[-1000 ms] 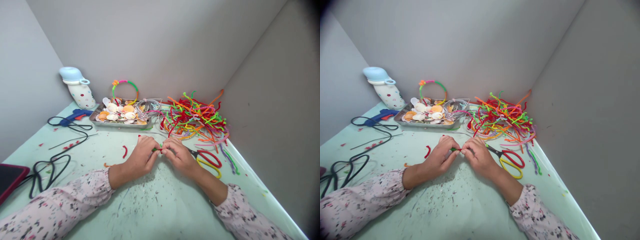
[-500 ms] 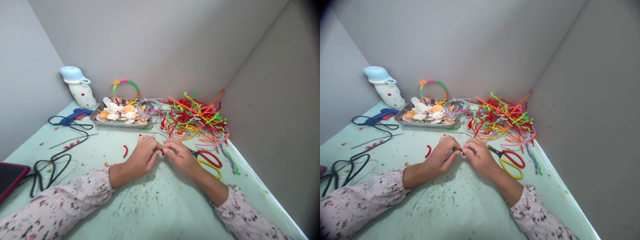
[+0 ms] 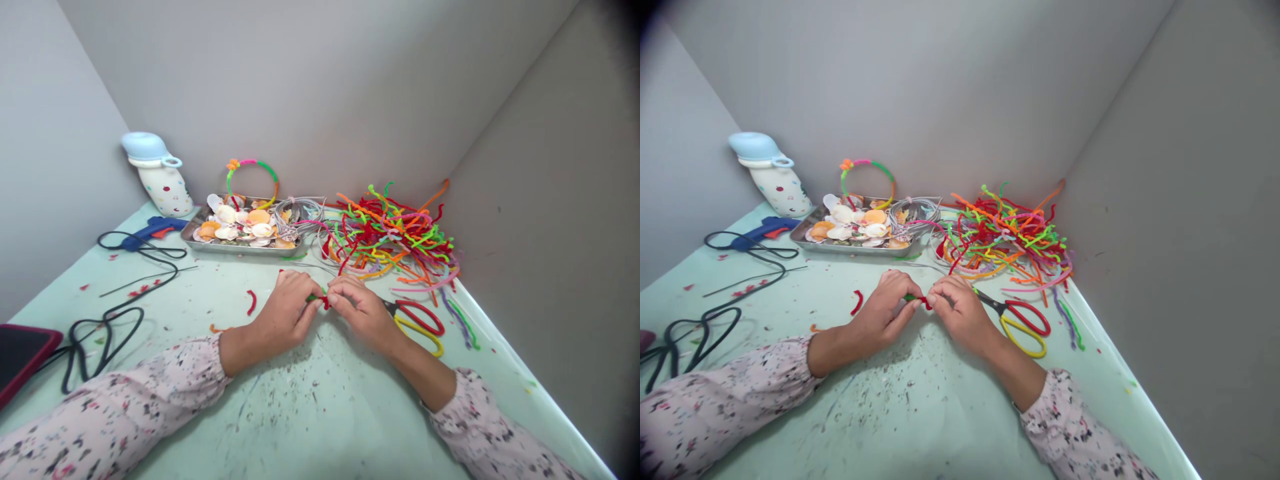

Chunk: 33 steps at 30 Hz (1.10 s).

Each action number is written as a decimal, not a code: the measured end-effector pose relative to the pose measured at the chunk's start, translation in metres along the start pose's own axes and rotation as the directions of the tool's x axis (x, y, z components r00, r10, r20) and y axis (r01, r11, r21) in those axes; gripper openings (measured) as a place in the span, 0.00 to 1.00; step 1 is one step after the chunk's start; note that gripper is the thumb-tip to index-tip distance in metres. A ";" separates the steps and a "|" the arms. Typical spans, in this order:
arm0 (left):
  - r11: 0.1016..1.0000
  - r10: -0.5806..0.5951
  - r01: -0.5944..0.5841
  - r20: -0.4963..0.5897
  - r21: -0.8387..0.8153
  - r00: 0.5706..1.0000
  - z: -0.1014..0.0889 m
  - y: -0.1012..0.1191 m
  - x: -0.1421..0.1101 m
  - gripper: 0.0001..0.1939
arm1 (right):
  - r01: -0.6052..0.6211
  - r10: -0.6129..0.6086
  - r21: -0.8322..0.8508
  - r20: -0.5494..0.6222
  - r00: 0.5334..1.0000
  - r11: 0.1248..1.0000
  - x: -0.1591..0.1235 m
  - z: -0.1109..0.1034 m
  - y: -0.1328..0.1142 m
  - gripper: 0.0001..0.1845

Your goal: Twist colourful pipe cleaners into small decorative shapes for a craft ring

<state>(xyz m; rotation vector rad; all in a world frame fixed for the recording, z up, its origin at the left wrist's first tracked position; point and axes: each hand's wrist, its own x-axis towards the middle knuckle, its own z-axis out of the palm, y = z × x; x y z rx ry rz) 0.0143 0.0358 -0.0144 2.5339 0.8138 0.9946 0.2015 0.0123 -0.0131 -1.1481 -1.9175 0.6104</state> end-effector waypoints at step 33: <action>0.993 -0.070 0.067 -0.022 -0.097 0.997 -0.003 0.006 0.000 0.08 | 0.282 -0.363 -0.359 -0.182 0.914 0.890 -0.001 0.003 0.014 0.06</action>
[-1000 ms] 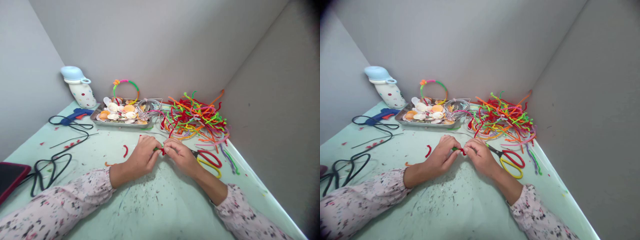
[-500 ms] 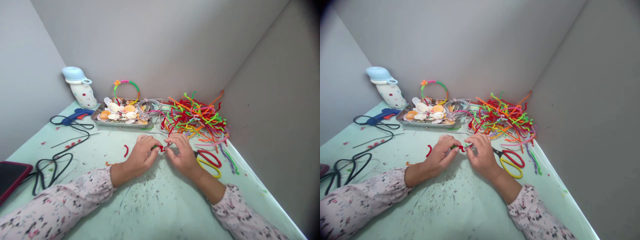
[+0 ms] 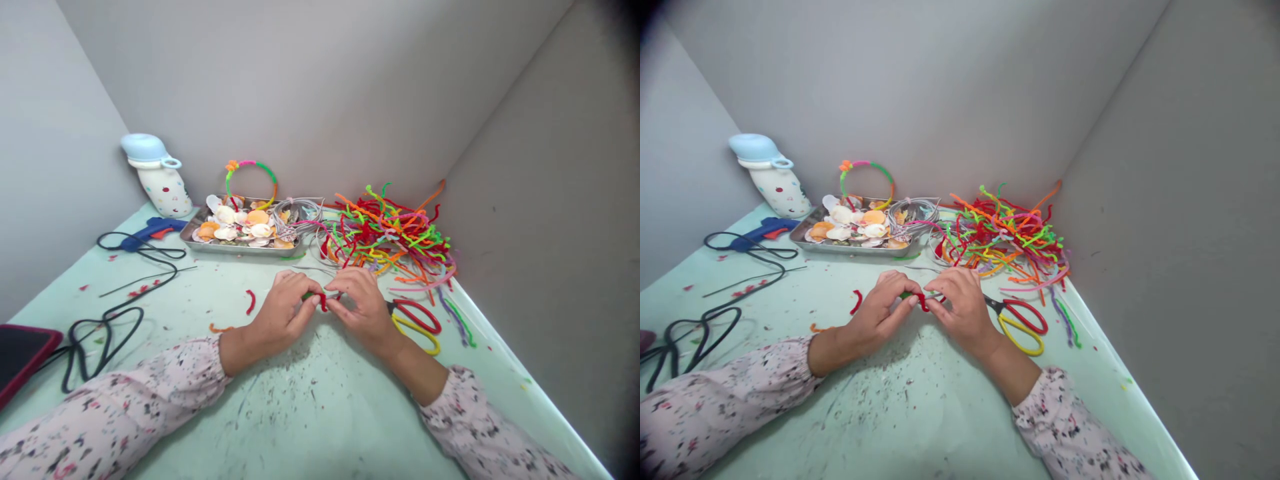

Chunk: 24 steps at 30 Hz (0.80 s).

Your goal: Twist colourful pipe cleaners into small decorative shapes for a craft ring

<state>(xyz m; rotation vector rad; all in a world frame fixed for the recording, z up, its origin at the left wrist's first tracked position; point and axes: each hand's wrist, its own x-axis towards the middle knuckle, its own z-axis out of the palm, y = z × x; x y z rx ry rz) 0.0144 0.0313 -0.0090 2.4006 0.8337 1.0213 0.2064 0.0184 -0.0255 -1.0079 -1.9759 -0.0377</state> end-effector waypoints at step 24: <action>1.000 -0.012 0.013 -0.033 0.021 0.999 0.001 -0.002 0.001 0.08 | 0.006 -0.006 0.006 -0.010 1.000 1.000 0.001 -0.003 -0.007 0.04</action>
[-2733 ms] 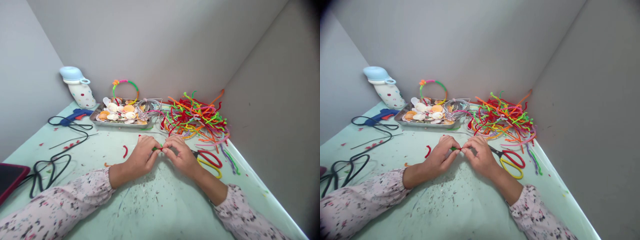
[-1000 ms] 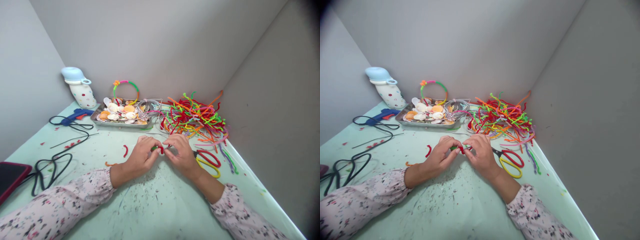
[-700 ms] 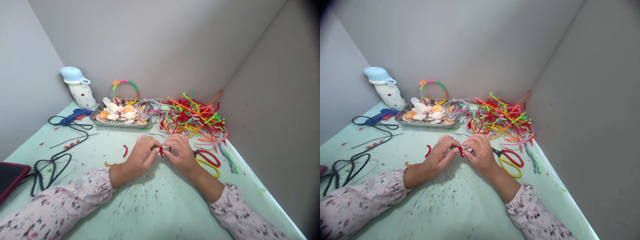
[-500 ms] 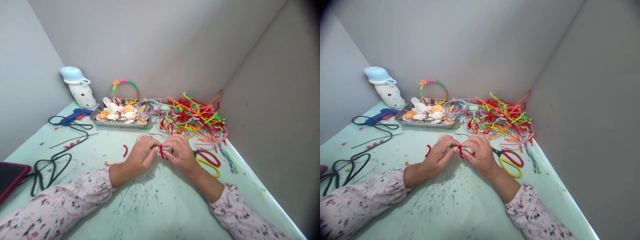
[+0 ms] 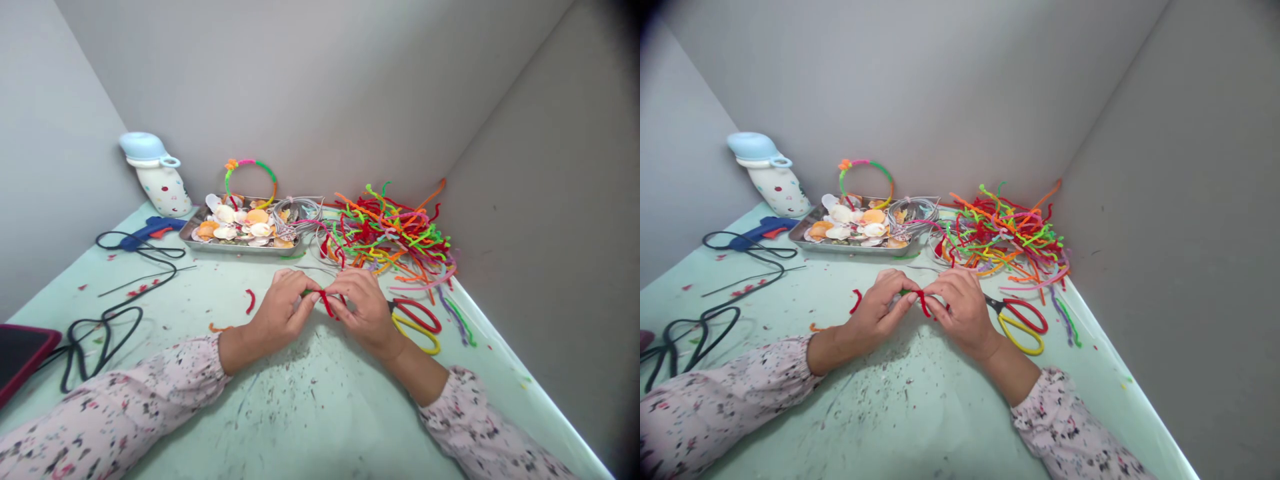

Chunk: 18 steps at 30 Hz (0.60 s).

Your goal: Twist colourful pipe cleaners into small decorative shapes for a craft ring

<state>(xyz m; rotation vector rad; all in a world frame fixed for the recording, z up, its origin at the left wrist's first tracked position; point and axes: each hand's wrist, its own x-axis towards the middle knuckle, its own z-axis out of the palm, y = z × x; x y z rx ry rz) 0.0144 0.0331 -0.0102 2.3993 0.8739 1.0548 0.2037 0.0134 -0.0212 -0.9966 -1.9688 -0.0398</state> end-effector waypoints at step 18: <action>0.993 0.061 -0.063 0.031 0.100 0.998 0.003 -0.002 0.000 0.08 | -0.216 0.208 0.242 0.058 0.976 0.946 0.003 0.000 -0.006 0.05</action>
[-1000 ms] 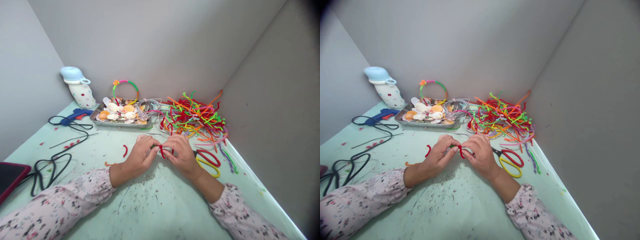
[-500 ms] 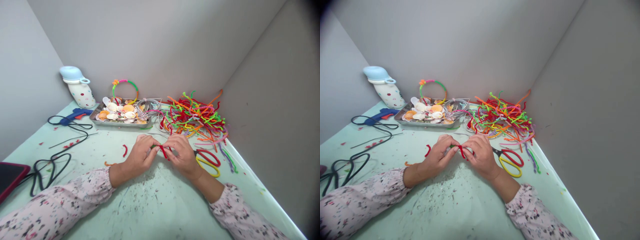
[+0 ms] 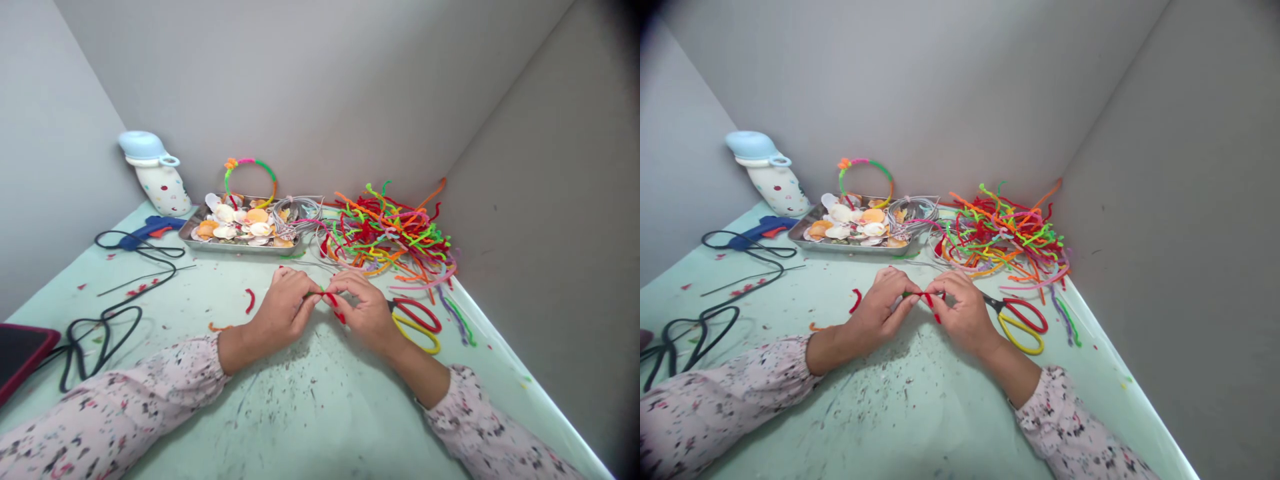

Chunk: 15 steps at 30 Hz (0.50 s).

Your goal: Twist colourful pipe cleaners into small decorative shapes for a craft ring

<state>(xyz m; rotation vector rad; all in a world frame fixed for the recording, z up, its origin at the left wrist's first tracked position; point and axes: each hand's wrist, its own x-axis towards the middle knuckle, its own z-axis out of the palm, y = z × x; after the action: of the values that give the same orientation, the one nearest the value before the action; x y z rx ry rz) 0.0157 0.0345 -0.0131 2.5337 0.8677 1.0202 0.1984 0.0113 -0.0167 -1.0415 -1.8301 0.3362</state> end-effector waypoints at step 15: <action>1.000 0.020 -0.020 0.001 0.024 1.000 0.000 0.000 0.000 0.07 | -0.062 0.061 0.027 0.052 0.997 0.998 0.000 -0.002 -0.001 0.03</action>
<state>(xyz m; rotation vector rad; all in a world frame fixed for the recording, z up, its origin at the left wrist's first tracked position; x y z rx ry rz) 0.0154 0.0343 -0.0132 2.5672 0.8607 1.0213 0.1993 0.0104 -0.0148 -1.0799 -1.8365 0.4285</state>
